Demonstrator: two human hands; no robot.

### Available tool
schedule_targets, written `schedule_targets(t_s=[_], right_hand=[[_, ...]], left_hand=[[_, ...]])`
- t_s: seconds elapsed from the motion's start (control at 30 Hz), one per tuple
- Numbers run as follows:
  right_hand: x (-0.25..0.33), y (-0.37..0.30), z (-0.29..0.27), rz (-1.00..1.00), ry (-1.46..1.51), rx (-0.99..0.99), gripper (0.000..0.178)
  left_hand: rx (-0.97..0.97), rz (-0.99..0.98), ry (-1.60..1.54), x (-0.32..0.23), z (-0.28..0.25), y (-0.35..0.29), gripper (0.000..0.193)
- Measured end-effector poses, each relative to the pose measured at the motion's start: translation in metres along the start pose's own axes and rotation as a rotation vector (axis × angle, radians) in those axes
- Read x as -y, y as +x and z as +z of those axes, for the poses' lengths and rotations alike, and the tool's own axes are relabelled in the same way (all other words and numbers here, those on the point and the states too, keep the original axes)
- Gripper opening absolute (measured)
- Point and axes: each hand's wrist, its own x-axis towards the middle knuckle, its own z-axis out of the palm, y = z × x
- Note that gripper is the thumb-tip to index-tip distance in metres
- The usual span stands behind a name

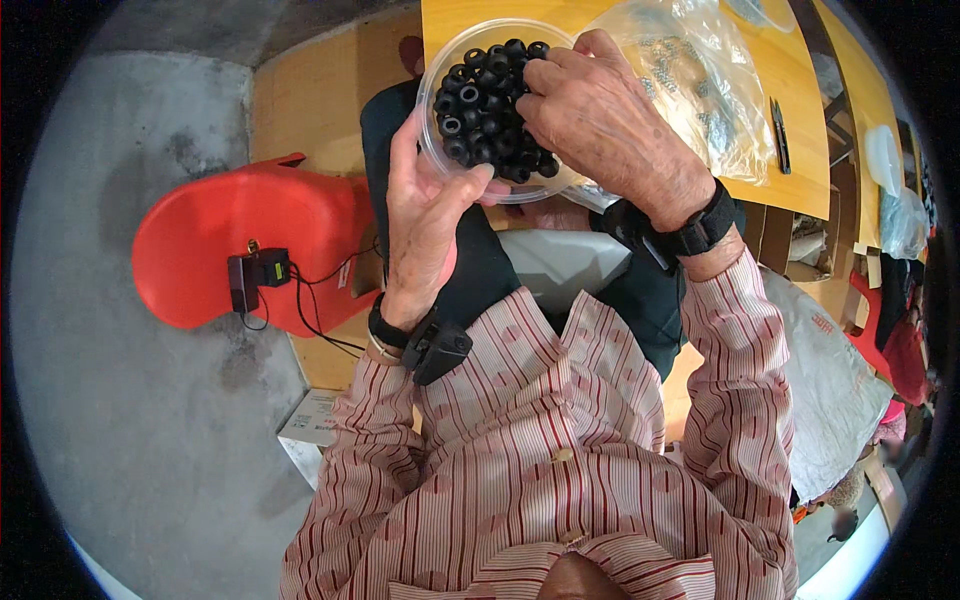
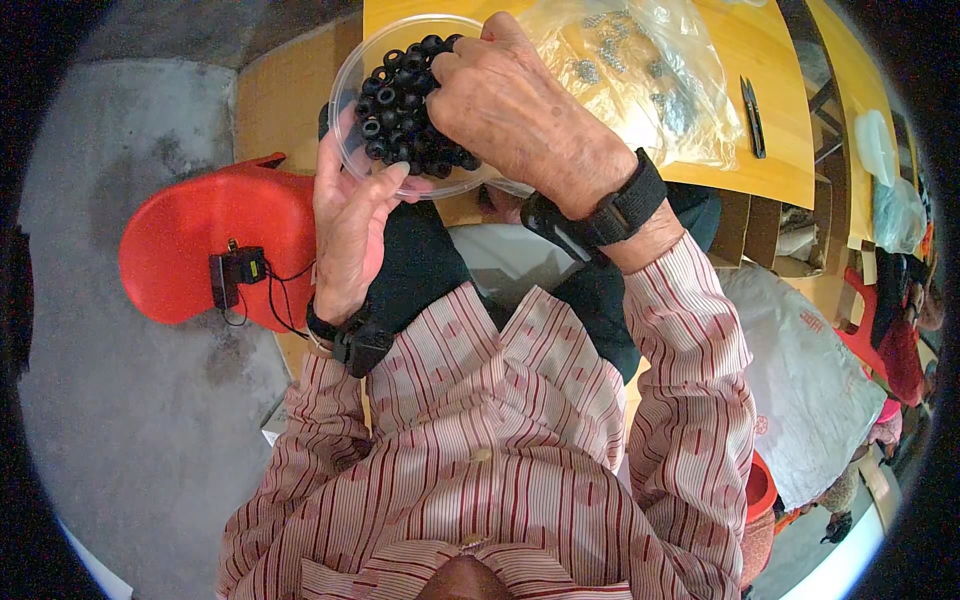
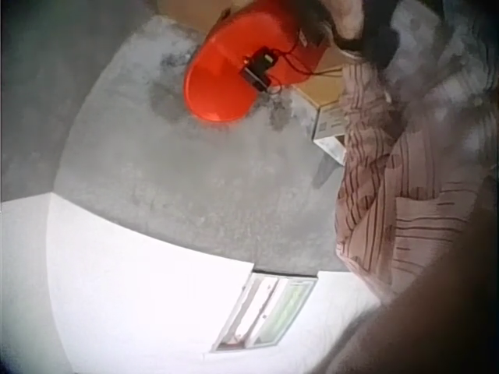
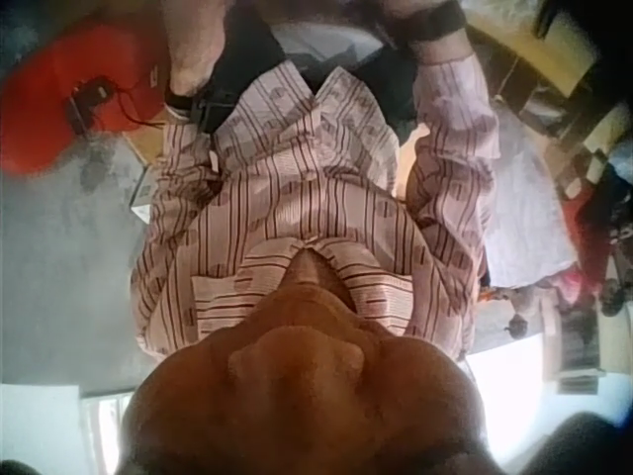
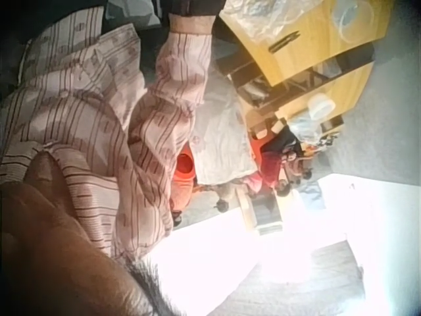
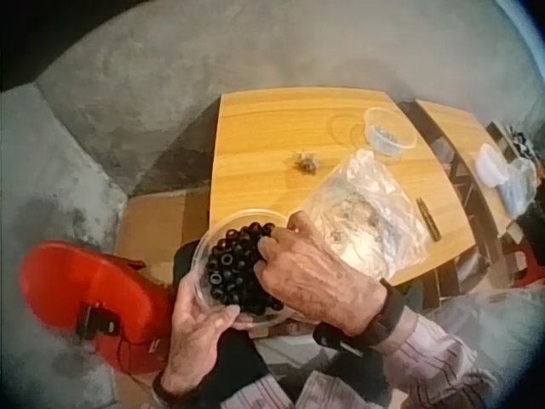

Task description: The person assembles small plastic components by hand, inserting small black circular items into a container.

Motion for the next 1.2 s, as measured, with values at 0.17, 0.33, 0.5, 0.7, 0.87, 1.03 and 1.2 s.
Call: schedule_targets(t_s=[0.17, 0.33, 0.5, 0.7, 0.87, 1.03, 1.2], right_hand=[[-0.005, -0.001, 0.000, 0.027, 0.107, -0.085, 0.008], [-0.028, -0.024, 0.002, 0.378, 0.426, -0.369, 0.013], [-0.035, -0.043, 0.025, 0.541, 0.400, -0.244, 0.016], [-0.032, -0.044, 0.038, 0.379, 0.093, -0.173, 0.017], [-0.033, -0.040, 0.036, 0.354, 0.030, -0.192, 0.016], [-0.031, -0.031, 0.006, 0.229, 0.229, -0.350, 0.014], [-0.013, -0.008, -0.020, -0.056, 0.231, -0.134, 0.013]], left_hand=[[-0.025, -0.021, -0.029, 0.001, -0.004, 0.000, 0.068], [-0.055, -0.039, -0.050, -0.001, -0.011, 0.000, 0.067], [-0.085, -0.025, -0.036, -0.003, -0.015, -0.002, 0.067], [-0.086, -0.027, -0.032, -0.002, -0.017, -0.004, 0.069], [-0.096, -0.021, -0.052, -0.002, -0.015, -0.003, 0.068], [-0.087, -0.023, -0.016, -0.003, -0.014, -0.002, 0.067], [-0.066, -0.041, -0.027, -0.003, -0.012, -0.001, 0.068]])
